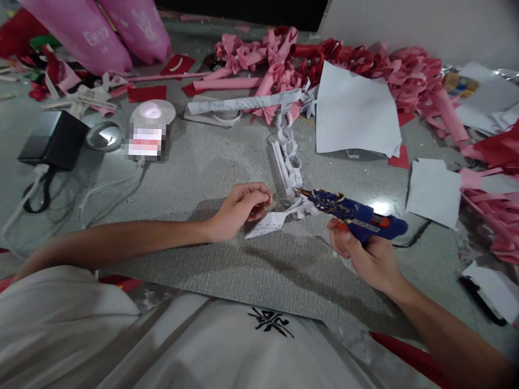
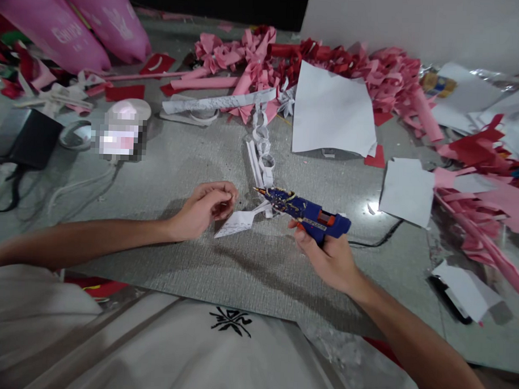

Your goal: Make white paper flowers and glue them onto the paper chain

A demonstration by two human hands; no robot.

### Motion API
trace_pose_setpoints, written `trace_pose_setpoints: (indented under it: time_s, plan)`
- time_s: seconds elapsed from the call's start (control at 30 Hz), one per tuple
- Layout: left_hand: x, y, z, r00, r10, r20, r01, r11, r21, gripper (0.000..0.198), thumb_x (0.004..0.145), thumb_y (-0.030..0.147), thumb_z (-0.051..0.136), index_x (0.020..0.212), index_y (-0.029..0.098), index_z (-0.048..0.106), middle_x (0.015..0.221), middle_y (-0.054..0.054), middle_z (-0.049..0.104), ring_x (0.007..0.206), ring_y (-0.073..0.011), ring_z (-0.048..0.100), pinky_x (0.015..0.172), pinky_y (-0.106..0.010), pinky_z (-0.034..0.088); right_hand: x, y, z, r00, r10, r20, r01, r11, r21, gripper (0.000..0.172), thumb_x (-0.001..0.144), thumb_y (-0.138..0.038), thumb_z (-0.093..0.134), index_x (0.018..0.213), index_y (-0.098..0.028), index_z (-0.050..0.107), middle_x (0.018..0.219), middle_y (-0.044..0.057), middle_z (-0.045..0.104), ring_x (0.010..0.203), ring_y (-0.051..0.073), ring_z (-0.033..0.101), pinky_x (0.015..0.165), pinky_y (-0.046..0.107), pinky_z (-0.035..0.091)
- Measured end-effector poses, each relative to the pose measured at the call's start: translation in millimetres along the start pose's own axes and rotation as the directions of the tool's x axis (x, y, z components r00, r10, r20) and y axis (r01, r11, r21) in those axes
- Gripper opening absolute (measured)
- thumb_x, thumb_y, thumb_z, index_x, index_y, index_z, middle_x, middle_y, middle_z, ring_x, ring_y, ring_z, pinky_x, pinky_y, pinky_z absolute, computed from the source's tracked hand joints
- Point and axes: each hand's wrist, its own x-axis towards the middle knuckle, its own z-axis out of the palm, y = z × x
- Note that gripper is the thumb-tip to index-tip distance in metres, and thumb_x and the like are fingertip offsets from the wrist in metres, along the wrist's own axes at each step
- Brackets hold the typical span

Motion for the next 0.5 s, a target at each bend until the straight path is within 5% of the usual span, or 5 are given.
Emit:
trace_pose_setpoints:
  time_s: [0.27,0.5]
  plan:
    - [2.8,-2.1,-5.4,0.999,0.043,-0.012,-0.043,0.999,0.016,0.031,0.093,0.025,0.053,0.063,0.018,0.050,0.068,0.001,0.046,0.053,-0.0081,0.044,0.050,-0.026,0.030,10.3,-12.4,-2.8,0.994,-0.054,-0.096,0.072,0.979,0.193,0.023,0.103,-0.045,0.064,0.104,-0.022,0.067,0.058,-0.006,0.041,0.048,0.010,0.038,0.047,0.028,0.031]
    - [8.3,8.5,-7.7,0.990,0.114,-0.088,-0.103,0.988,0.116,0.025,0.091,0.037,0.069,0.077,0.016,0.071,0.077,-0.003,0.064,0.053,-0.0064,0.048,0.045,-0.022,0.027,17.1,-15.6,-8.4,0.984,-0.084,-0.157,0.110,0.979,0.169,0.023,0.104,-0.043,0.065,0.102,-0.020,0.067,0.056,-0.007,0.042,0.047,0.009,0.038,0.047,0.029,0.029]
